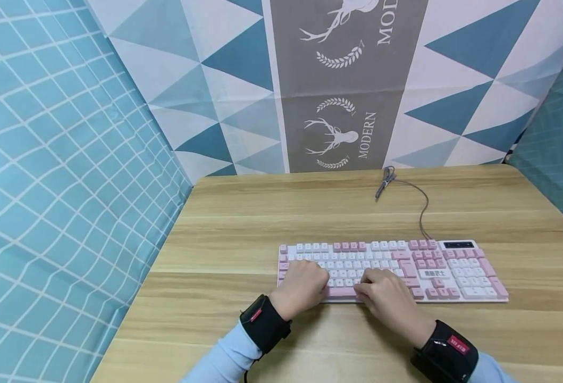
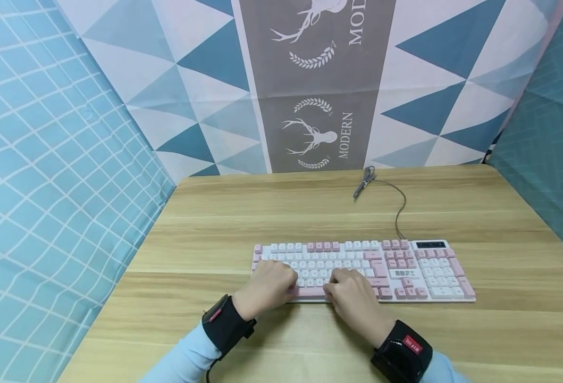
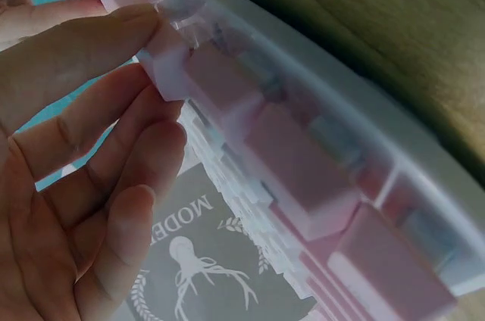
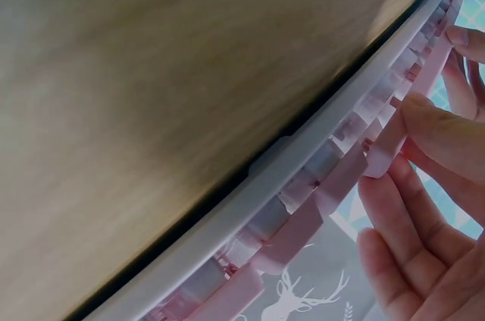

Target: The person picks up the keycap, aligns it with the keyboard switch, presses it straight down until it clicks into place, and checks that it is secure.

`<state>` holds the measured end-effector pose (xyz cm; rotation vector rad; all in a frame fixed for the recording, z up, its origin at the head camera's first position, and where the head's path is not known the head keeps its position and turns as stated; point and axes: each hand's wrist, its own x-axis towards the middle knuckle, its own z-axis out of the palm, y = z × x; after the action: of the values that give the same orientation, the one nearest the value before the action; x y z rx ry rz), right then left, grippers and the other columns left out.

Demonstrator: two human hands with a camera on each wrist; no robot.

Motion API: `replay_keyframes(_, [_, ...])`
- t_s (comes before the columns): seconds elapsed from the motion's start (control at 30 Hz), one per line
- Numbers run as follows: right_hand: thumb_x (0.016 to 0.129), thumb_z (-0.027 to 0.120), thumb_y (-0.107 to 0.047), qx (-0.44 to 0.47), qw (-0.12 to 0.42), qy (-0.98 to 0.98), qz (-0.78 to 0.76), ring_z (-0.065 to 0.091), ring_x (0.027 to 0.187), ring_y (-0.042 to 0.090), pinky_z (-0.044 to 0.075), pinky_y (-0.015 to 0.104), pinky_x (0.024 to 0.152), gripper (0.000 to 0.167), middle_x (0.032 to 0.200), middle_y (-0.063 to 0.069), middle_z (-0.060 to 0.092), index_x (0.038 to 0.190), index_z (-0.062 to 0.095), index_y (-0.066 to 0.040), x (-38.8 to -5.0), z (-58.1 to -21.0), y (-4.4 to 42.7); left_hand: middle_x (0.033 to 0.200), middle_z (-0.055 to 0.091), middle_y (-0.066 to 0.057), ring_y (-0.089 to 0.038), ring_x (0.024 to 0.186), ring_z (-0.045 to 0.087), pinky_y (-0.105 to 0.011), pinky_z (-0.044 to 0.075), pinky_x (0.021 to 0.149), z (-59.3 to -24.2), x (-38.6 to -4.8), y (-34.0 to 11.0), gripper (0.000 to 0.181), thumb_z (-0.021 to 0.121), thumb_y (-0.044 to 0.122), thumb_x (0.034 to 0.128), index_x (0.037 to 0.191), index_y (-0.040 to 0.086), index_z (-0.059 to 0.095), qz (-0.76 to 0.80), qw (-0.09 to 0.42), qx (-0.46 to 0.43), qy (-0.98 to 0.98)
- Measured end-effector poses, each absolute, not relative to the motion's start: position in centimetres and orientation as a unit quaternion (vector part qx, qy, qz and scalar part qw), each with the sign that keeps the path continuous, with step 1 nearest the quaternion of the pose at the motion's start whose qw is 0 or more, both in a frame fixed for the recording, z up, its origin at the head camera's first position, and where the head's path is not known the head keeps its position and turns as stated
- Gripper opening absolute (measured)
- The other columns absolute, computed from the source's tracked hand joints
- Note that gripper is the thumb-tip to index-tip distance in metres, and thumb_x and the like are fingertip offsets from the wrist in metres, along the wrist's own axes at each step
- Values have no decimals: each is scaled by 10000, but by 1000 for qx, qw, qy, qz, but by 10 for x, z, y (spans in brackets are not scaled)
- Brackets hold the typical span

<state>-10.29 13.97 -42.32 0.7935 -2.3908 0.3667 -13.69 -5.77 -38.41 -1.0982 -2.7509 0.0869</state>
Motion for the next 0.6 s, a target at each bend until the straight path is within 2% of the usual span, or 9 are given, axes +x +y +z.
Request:
replay_keyframes(0.23, [547,850,-119,298,288,-900,137,523,613,71,410,228,573,204,669,-78,573,698,717,-153,-102,-423,140,503,363,72,-67,447,309,-198,210,408,-382,-137,-58,298,676,204,796,555,168,505,29,91,-370,-924])
replay_keyframes(0.47, [546,843,-96,300,284,-901,131,543,618,88,444,249,590,216,676,-58,599,710,712,-148,-102,-422,139,482,347,74,-65,439,294,-207,198,388,-383,-136,-60,366,670,160,752,487,178,420,29,109,-366,-924])
replay_keyframes(0.6, [555,832,-72,297,275,-906,125,547,613,94,445,248,585,209,672,-50,608,701,705,-152,-102,-419,139,487,355,72,-63,440,293,-201,200,397,-382,-136,-61,347,671,155,764,501,174,445,22,102,-368,-924])
